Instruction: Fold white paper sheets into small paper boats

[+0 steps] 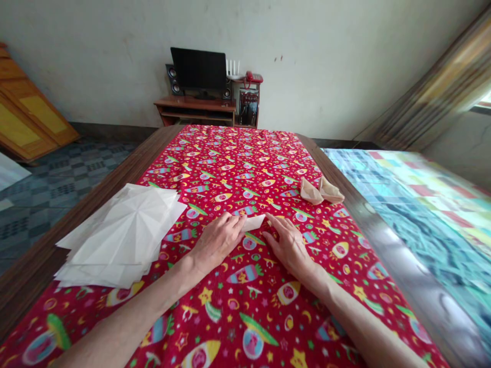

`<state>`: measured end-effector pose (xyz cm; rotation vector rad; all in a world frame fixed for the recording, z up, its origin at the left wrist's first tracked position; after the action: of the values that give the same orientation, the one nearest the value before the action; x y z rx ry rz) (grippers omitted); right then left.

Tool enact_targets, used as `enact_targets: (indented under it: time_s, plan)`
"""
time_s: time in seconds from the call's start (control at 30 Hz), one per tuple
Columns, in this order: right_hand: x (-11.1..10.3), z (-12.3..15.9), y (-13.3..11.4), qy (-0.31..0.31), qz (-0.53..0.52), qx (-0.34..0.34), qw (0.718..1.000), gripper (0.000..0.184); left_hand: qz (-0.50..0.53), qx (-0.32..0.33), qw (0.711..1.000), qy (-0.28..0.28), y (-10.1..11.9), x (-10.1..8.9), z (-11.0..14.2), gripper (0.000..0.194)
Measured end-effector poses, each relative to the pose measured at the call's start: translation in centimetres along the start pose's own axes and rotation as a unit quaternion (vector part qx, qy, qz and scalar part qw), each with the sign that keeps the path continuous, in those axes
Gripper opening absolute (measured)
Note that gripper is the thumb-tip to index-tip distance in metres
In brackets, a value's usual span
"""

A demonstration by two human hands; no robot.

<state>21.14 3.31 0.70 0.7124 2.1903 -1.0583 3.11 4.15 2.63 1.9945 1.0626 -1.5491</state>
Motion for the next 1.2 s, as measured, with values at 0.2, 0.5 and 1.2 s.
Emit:
enact_targets:
  time_s: [0.2,0.5,1.2]
  plan:
    - [0.2,-0.7,0.0,0.006,-0.047,0.054,0.997,0.042,-0.008,0.007,1.0,-0.017,-0.3,-0.1,0.1,0.037]
    - [2.6,-2.7,0.0,-0.016,-0.279,0.162,0.946,0.042,0.116,-0.064,0.991,-0.003,-0.6,0.0,-0.1,0.031]
    - [2.8,-2.3,-1.8,-0.042,-0.438,0.18,0.88,0.027,0.361,-0.141,0.92,0.057,0.7,0.6,0.0,0.045]
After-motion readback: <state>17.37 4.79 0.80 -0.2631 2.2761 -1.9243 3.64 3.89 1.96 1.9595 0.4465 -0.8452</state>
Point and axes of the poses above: each hand's wrist, its own z-axis away from the middle knuckle, its own x-axis out of the palm, y = z × x, the point moved 4 cm from there along -z, towards the middle knuckle, and after that the axes turned 9 degrees about -z, right-handed, at the moved point
